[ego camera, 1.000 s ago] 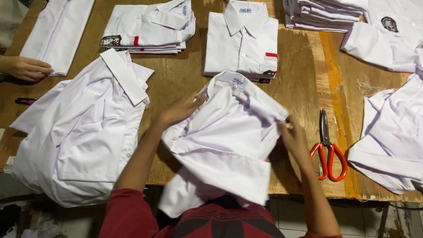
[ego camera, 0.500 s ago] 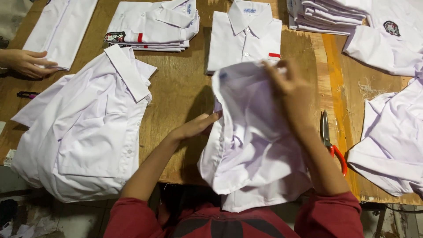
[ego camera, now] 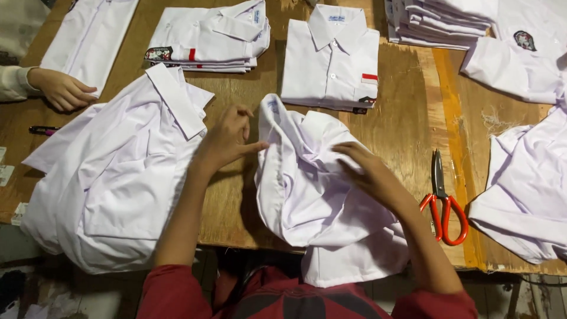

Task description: Trimming loose threads from white shirts with scissors and folding them on a wooden table.

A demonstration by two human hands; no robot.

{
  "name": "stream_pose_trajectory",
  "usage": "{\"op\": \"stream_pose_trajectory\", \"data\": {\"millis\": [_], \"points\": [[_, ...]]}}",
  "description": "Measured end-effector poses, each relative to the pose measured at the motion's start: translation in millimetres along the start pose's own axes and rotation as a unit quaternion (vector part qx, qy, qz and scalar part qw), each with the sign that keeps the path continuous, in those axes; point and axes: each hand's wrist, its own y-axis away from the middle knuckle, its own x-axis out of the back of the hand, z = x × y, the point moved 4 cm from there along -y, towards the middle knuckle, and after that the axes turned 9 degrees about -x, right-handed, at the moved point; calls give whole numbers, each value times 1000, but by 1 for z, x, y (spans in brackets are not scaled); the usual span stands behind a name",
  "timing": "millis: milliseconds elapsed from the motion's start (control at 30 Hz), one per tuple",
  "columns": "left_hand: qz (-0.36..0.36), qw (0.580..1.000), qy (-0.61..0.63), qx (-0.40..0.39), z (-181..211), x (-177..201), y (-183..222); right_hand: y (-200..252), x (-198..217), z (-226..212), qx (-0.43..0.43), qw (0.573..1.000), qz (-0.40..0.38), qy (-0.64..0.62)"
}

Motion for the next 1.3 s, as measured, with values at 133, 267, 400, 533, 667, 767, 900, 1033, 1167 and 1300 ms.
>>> {"op": "stream_pose_trajectory", "data": {"millis": [133, 267, 400, 533, 667, 767, 900, 1033, 1167, 1300], "points": [[130, 966, 51, -220, 0, 5, -36, 56, 36, 46, -195, 971, 101, 93], [69, 960, 93, -254, 23, -24, -69, 106, 34, 71, -309, 949, 51, 45], [-233, 959, 3, -163, 29, -66, -87, 150, 10, 88, -502, 863, -39, -46], [-236, 951, -49, -192, 7, -82, -90, 165, 0, 104, -493, 868, -8, -64], [-313, 942, 10, -122, 4, -52, -63, 171, 29, 128, -472, 880, 29, -45], [-248, 944, -93, -195, -32, -53, -37, 158, 65, 125, -399, 910, 110, -25], [-138, 975, 4, -173, -48, -28, -8, 119, 107, 92, -307, 922, 127, 199], [-177, 949, 260, 31, -53, 0, 22, 102, 137, 116, -155, 860, 222, 433], [-13, 942, 279, 189, -64, 23, 40, 97, 146, 135, -112, 840, 270, 457], [148, 985, 63, 65, -80, 28, 51, 99, 145, 136, -89, 858, 330, 383]]}}
